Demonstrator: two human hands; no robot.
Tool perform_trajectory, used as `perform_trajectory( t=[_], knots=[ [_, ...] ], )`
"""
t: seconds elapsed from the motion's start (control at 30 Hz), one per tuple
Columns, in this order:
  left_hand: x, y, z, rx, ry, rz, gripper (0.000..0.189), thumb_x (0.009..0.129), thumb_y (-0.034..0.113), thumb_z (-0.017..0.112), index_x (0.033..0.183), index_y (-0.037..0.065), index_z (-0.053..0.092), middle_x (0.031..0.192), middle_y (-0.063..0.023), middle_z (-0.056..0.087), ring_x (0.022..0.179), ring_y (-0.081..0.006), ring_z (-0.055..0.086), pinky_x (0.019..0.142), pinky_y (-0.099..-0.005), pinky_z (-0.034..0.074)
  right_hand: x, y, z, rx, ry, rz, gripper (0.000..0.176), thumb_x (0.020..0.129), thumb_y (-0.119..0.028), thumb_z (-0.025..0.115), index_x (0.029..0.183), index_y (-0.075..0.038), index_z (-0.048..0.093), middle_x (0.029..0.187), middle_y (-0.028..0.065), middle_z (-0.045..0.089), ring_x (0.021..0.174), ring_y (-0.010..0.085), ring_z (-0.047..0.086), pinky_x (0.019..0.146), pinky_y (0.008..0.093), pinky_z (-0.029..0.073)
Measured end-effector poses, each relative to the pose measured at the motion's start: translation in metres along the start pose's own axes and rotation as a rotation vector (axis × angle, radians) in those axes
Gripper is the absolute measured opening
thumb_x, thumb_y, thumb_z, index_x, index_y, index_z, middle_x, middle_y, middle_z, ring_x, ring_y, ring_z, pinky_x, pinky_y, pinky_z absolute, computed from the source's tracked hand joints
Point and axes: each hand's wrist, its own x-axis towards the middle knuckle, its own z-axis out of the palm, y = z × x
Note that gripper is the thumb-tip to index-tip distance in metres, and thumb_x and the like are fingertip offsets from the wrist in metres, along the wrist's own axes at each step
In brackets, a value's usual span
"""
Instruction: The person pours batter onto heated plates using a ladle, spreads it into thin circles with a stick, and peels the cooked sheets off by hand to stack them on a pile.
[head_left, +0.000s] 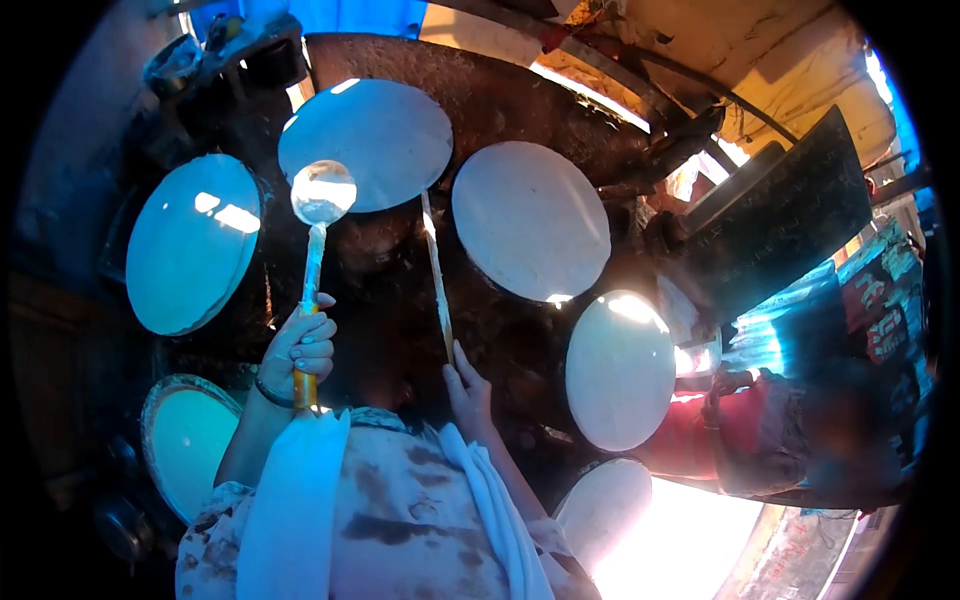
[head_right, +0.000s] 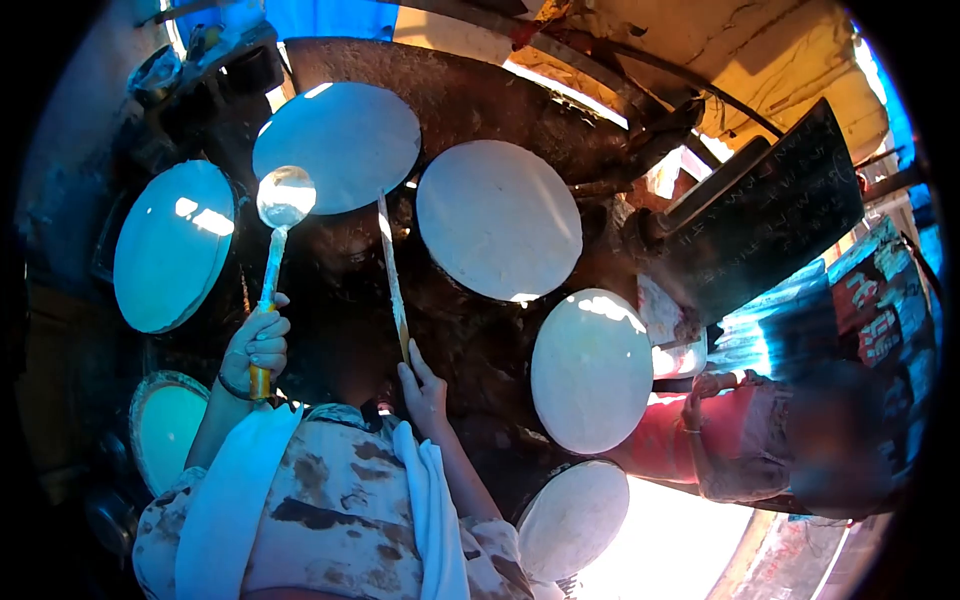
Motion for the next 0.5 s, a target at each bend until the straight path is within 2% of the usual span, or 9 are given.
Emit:
perform_trajectory(
  t=[0.07,0.13,0.17,0.2,0.27,0.3,0.4,0.47,0.5],
  knots=[
    [-0.002,-0.006,0.001,0.107,0.07,0.04,0.019,0.092,0.012,0.044,0.111,0.013,0.041,0.076,0.0002,0.039,0.048,-0.002,0.033,0.039,-0.0137,0.031,0.01,-0.033,0.014,0.07,-0.036,-0.144,0.047,0.083,-0.012,0.058,0.129,-0.012,0.044,0.089,0.0112,0.064,0.074,0.0083,0.056,0.069,0.0244,0.047],
    [-0.003,-0.014,0.003,0.292,0.182,0.091,0.027,0.089,0.012,0.05,0.114,0.012,0.04,0.085,-0.0015,0.041,0.054,-0.0032,0.035,0.04,-0.0126,0.032,0.014,-0.058,0.027,0.021,-0.225,-0.439,0.05,0.082,-0.009,0.059,0.129,-0.013,0.043,0.082,0.0132,0.062,0.069,0.0105,0.056,0.065,0.0262,0.046],
    [-0.002,-0.02,0.0,0.295,0.154,0.109,0.032,0.086,0.008,0.055,0.113,0.012,0.04,0.092,-0.0019,0.046,0.058,-0.0043,0.036,0.04,-0.012,0.033,0.014,-0.064,0.032,-0.012,-0.387,-0.36,0.054,0.079,-0.007,0.06,0.13,-0.013,0.043,0.075,0.0164,0.059,0.065,0.0174,0.058,0.062,0.0286,0.046],
    [-0.002,-0.024,-0.001,0.406,0.198,0.114,0.03,0.085,0.006,0.054,0.112,0.013,0.041,0.096,-0.0034,0.049,0.055,-0.0042,0.036,0.039,-0.0121,0.033,0.012,-0.079,0.037,0.027,-0.486,-0.326,0.055,0.078,-0.006,0.06,0.129,-0.013,0.043,0.073,0.0179,0.057,0.065,0.0237,0.059,0.062,0.0295,0.047],
    [-0.003,-0.024,0.004,0.425,0.204,0.07,0.027,0.086,0.005,0.053,0.109,0.012,0.042,0.097,-0.0047,0.049,0.053,-0.0045,0.036,0.037,-0.0128,0.032,0.011,-0.083,0.042,0.013,-0.533,-0.382,0.054,0.077,-0.006,0.06,0.128,-0.013,0.044,0.069,0.0171,0.056,0.06,0.024,0.057,0.061,0.0303,0.047],
    [-0.004,-0.023,0.003,0.4,0.203,0.055,0.022,0.087,0.005,0.05,0.106,0.012,0.043,0.096,-0.0051,0.048,0.051,-0.0041,0.036,0.037,-0.0132,0.033,0.008,-0.093,0.035,0.018,-0.567,-0.322,0.049,0.076,-0.007,0.061,0.124,-0.012,0.049,0.079,0.0152,0.056,0.067,0.0221,0.056,0.065,0.0294,0.046],
    [-0.012,-0.01,0.0,0.36,0.197,0.067,0.019,0.088,0.004,0.047,0.105,0.012,0.044,0.096,-0.0056,0.049,0.052,-0.0037,0.037,0.036,-0.0131,0.033,0.005,-0.095,-0.017,-0.205,-0.547,-0.623,0.036,0.077,-0.008,0.062,0.113,-0.007,0.058,0.108,0.0107,0.049,0.088,0.0201,0.052,0.079,0.0298,0.043],
    [-0.019,0.004,-0.001,0.315,0.216,0.159,0.019,0.088,0.003,0.046,0.104,0.012,0.044,0.094,-0.0054,0.048,0.05,-0.003,0.035,0.036,-0.0128,0.031,-0.02,-0.096,-0.069,0.079,-0.584,-0.468,0.03,0.077,-0.006,0.062,0.107,-0.003,0.062,0.113,0.0121,0.049,0.095,0.0225,0.053,0.082,0.0301,0.043],
    [-0.023,0.013,-0.004,0.32,0.204,0.221,0.019,0.087,0.004,0.047,0.104,0.013,0.044,0.094,-0.0049,0.049,0.051,-0.0025,0.035,0.037,-0.0128,0.03,-0.032,-0.102,-0.088,0.073,-0.678,-0.403,0.029,0.079,-0.005,0.06,0.107,-0.002,0.061,0.113,0.0138,0.051,0.098,0.0222,0.053,0.083,0.0308,0.043]
  ],
)
